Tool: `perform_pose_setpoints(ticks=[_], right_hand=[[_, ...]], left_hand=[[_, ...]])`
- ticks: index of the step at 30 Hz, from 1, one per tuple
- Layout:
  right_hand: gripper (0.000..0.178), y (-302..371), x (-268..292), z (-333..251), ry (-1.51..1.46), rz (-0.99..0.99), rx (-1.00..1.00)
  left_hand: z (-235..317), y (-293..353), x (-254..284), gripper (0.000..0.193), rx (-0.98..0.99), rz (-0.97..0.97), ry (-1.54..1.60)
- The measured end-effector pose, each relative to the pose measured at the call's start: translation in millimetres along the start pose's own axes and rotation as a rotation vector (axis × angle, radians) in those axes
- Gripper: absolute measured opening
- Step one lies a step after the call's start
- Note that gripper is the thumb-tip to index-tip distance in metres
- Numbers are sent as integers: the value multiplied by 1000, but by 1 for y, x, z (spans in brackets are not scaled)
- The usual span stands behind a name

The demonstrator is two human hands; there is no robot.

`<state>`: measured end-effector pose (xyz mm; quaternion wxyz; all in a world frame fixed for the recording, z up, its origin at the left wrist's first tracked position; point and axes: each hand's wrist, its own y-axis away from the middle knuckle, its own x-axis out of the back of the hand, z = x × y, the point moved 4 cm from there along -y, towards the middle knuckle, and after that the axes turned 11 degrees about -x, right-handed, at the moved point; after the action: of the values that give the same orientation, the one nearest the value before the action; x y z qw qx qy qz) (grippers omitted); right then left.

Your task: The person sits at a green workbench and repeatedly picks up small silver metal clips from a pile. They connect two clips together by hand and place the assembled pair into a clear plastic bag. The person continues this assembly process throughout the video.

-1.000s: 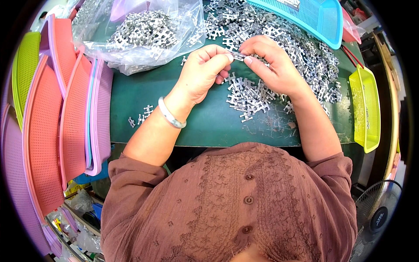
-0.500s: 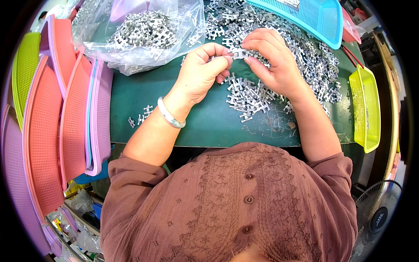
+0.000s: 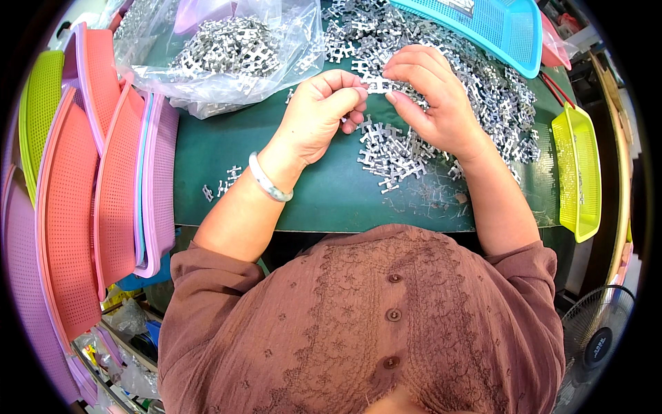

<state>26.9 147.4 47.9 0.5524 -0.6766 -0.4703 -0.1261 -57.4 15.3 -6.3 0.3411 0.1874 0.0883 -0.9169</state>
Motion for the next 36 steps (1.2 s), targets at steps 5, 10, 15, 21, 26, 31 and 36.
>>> perform_pose_setpoints(ticks=[5,10,15,21,26,31,36], right_hand=[[21,0,0,-1,-3,1,-3],[22,0,0,-1,-6,6,-14],[21,-1,-1,-2,-28,26,13],[19,-2,-1,-3,-59,40,16],[19,-1,-1,-3,-85,44,-2],[18,-1,-1,-1,-89,42,-4],[18,-1,0,-2,-90,34,-17]], left_hand=[[0,0,0,8,16,-10,28],[2,2,-4,7,37,-7,57],[1,1,-6,10,10,-19,30],[-1,1,-5,13,-25,-19,21],[1,2,-7,16,14,-33,69],[2,1,-6,18,31,-48,107],[1,1,-6,17,44,-43,109]])
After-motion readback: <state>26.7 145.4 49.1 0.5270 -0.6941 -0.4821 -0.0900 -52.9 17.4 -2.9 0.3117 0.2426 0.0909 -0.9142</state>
